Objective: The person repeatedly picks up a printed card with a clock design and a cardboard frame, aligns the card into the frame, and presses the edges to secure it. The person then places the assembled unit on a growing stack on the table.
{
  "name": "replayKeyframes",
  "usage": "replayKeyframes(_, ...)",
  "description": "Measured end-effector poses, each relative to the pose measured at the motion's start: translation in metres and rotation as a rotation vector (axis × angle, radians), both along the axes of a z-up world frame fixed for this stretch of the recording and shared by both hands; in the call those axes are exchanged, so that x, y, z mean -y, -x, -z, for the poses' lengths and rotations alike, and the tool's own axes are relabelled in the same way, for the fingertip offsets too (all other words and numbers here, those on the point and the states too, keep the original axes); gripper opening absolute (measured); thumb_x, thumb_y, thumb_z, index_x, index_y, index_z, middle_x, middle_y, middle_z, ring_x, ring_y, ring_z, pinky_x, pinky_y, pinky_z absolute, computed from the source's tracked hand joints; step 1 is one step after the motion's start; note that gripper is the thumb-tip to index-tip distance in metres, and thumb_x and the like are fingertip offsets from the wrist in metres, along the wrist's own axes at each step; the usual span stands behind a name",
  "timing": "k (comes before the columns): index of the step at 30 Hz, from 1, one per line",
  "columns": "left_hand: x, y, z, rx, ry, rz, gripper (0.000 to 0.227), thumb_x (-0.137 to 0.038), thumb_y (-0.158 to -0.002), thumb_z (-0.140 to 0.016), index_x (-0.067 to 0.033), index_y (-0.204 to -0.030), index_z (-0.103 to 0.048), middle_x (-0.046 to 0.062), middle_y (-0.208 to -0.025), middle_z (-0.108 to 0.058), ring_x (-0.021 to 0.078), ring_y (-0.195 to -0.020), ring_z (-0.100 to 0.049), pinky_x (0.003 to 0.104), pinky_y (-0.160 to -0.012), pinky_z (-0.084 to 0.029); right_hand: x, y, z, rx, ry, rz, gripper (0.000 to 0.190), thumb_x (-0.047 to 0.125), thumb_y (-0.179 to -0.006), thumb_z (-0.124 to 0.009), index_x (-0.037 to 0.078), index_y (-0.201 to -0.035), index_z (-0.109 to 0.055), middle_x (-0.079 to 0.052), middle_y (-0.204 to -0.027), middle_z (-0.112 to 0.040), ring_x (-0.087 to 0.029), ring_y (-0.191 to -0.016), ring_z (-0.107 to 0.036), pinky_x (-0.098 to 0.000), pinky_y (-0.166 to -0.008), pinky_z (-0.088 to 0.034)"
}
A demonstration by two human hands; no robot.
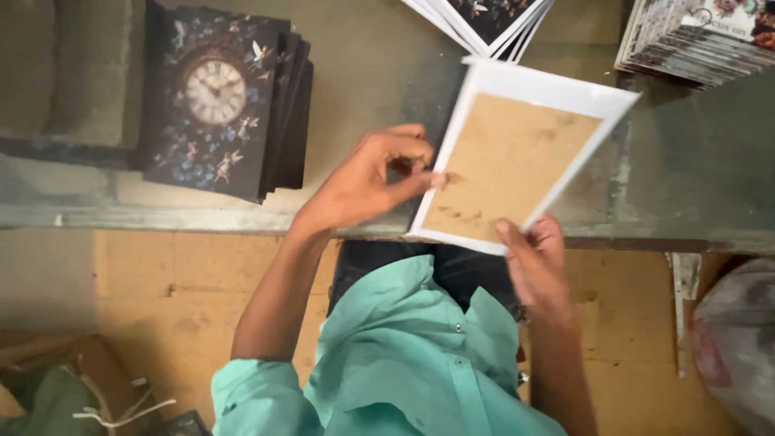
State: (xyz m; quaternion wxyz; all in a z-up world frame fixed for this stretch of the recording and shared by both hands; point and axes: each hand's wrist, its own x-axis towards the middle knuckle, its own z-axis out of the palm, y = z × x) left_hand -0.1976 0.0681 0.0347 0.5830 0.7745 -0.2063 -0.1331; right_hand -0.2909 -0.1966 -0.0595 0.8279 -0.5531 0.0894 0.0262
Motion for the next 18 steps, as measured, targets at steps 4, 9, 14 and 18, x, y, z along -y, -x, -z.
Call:
replayKeyframes(4, -0.003, 0.005, -0.003, -0.112, 0.245, 0.057, 0.033, -0.008, -0.086, -0.083, -0.0046, -0.114, -0.066, 0.005, -0.111, -0.063, 0.0119, -0.097, -0.063, 0.029, -0.084, -0.053, 0.043, -0.021, -0.024, -0.035, 0.369, -0.239, 0.028, 0.008, -0.094, -0.076, -0.003, -0.120, -0.071, -0.003, -0.099, -0.075, -0.009, -0.085, -0.065, -0.0265, -0.076, -0.053)
replayKeyframes(9, -0.021, -0.015, -0.023, -0.411, 0.624, 0.146, 0.058, -0.013, -0.085, -0.079, -0.0136, -0.133, -0.047, 0.005, -0.126, -0.071, 0.0171, -0.107, -0.073, 0.034, -0.091, -0.062, 0.057, -0.056, -0.096, -0.016, 0.918, -0.702, 0.027, 0.021, -0.084, -0.081, 0.002, -0.102, -0.078, -0.010, -0.072, -0.073, -0.016, -0.061, -0.062, -0.0310, -0.057, -0.049)
replayKeyframes(14, 0.001, -0.044, -0.011, 0.080, -0.144, 0.577, 0.061, -0.012, -0.078, -0.084, -0.0087, -0.132, -0.055, 0.013, -0.112, -0.072, 0.0326, -0.099, -0.072, 0.042, -0.083, -0.057, 0.033, -0.086, -0.118, 0.274, 1.204, -0.902, 0.030, 0.030, -0.083, -0.078, 0.007, -0.103, -0.078, -0.015, -0.073, -0.075, -0.025, -0.058, -0.070, -0.0373, -0.056, -0.051)
replayKeyframes(18, 0.020, -0.042, 0.013, 0.407, -0.396, 0.463, 0.056, -0.007, -0.072, -0.080, -0.0058, -0.125, -0.062, 0.016, -0.097, -0.071, 0.0410, -0.099, -0.065, 0.050, -0.081, -0.050, 0.023, -0.099, -0.109, 0.369, 1.470, -0.702, 0.036, 0.030, -0.084, -0.081, 0.008, -0.112, -0.077, -0.019, -0.084, -0.073, -0.035, -0.068, -0.068, -0.0446, -0.064, -0.052)
